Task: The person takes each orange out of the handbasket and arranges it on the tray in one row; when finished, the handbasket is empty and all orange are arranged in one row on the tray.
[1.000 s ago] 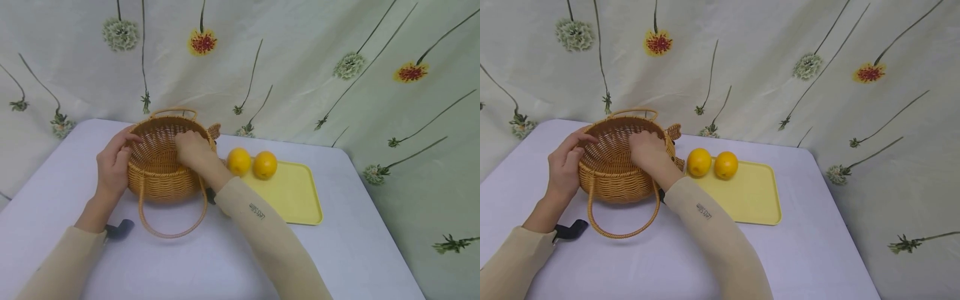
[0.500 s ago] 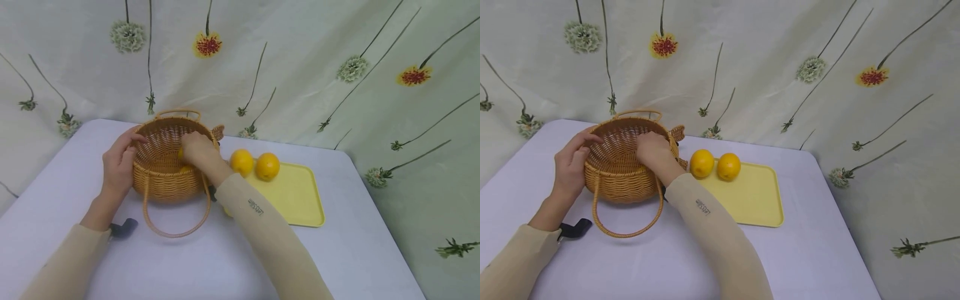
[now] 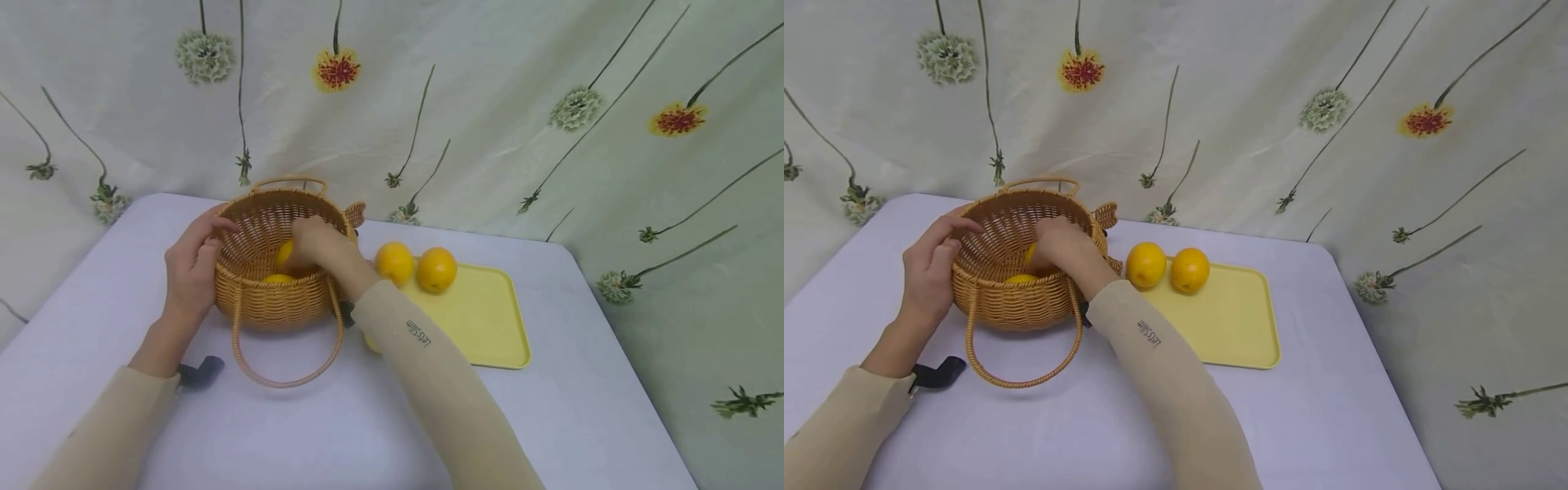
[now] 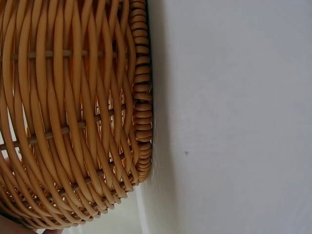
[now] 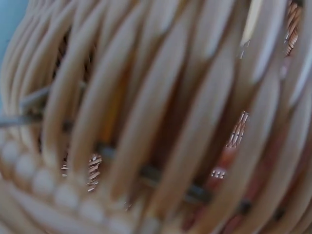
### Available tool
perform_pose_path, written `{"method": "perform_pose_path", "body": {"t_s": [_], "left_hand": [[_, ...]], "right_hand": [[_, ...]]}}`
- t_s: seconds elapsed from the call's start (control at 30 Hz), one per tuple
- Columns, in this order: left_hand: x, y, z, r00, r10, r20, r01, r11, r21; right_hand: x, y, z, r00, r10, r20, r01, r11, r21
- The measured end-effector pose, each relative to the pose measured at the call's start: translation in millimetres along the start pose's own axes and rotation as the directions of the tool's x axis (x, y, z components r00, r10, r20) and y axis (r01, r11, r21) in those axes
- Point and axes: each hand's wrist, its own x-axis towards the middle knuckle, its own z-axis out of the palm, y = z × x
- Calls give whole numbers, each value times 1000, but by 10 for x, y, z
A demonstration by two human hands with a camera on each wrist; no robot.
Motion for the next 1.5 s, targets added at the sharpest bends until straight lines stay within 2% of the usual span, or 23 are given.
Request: {"method": "perform_pose_path", "body": {"t_s": [0.17,0.47,0.67,0.9,1.07,1.27,1.4,1.5], "left_hand": [[-6,-2,0,1000,-9,-1,9,1000,-9],[-7,-8,13,1000,7,-8,-7,1000,-13],[17,4,31,1000,23,-2,-23,1000,-9],[7,-4,-1,1000,6,-6,-6,1000,11],[-9,-20,-32,1000,-15,-5,15,1000,26],[-6,-35,-22,1000,9,-9,-9,1000,14],[5,-29,-11,1000,20,-8,-20,1000,4],[8,-19,-16,1000,16,-4,-16,1000,11]], "right_hand": [[10,10,8,998,-2,-64,3,1000,23],[-52,126,-96,967,-141,-211,172,976,132],[-165,195,-181,951,-113,-288,193,944,267],[-367,312,-223,914,-110,-391,283,863,419],[-506,376,-229,900,-113,-422,339,790,511],[-669,500,-205,883,-83,-462,369,731,575],[-786,645,-155,858,-52,-512,410,670,619],[-861,756,-116,835,-18,-549,432,640,636]]}}
